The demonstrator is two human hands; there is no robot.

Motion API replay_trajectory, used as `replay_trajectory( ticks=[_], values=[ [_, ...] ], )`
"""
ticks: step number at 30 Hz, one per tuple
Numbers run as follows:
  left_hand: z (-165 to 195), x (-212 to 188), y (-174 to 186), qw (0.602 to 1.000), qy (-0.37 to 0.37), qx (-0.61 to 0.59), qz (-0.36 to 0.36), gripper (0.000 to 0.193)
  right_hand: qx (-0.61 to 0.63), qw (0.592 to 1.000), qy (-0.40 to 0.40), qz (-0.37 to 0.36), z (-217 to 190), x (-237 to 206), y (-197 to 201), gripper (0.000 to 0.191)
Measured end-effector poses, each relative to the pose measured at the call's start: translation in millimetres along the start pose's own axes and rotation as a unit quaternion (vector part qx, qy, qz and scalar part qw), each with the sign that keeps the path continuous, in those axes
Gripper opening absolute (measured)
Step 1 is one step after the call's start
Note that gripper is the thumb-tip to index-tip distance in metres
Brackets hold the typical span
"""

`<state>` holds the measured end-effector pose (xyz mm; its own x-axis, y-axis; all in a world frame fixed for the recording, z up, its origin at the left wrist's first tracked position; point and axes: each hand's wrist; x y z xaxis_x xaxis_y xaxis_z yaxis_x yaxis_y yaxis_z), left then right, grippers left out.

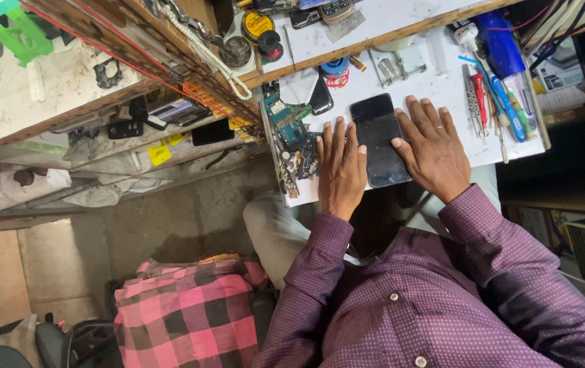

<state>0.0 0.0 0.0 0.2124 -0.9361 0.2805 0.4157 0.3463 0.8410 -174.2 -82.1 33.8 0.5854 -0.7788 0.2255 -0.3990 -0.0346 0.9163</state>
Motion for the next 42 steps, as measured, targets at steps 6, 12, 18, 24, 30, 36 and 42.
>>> replay_trajectory(
  ticks=[6,12,18,24,30,36,42],
  values=[
    [-1,-2,-3,1.000,-0.003,-0.005,0.009,0.049,0.001,1.000,0.005,0.005,0,0,2,0.054],
    [8,3,15,0.998,-0.007,-0.050,0.043,0.047,0.002,1.000,0.005,0.003,-2,1,4,0.054],
    [60,-2,112,0.923,-0.053,-0.370,0.093,0.045,0.012,1.000,0.007,0.003,-1,-1,6,0.053],
    [127,-28,234,0.692,-0.224,-0.680,0.094,0.043,0.006,1.000,0.006,0.003,-3,-1,5,0.053],
    [146,-18,257,0.625,-0.271,-0.722,0.124,0.042,-0.004,1.000,0.011,0.006,-2,-1,4,0.053],
    [143,-18,250,0.617,-0.260,-0.733,0.120,0.041,0.008,1.000,0.014,-0.002,-1,-1,6,0.051],
    [147,-25,246,0.620,-0.234,-0.741,0.111,0.040,0.031,0.999,0.011,-0.009,0,-5,8,0.048]
  ],
)
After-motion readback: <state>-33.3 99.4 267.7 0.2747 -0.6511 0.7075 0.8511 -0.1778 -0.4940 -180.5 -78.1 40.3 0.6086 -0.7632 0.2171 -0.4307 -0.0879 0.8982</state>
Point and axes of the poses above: each hand's wrist, its own x-axis towards the middle knuckle, its own y-axis out of the back of the hand, z = x × y, and after that the axes turned 1 degree about -y, right-handed
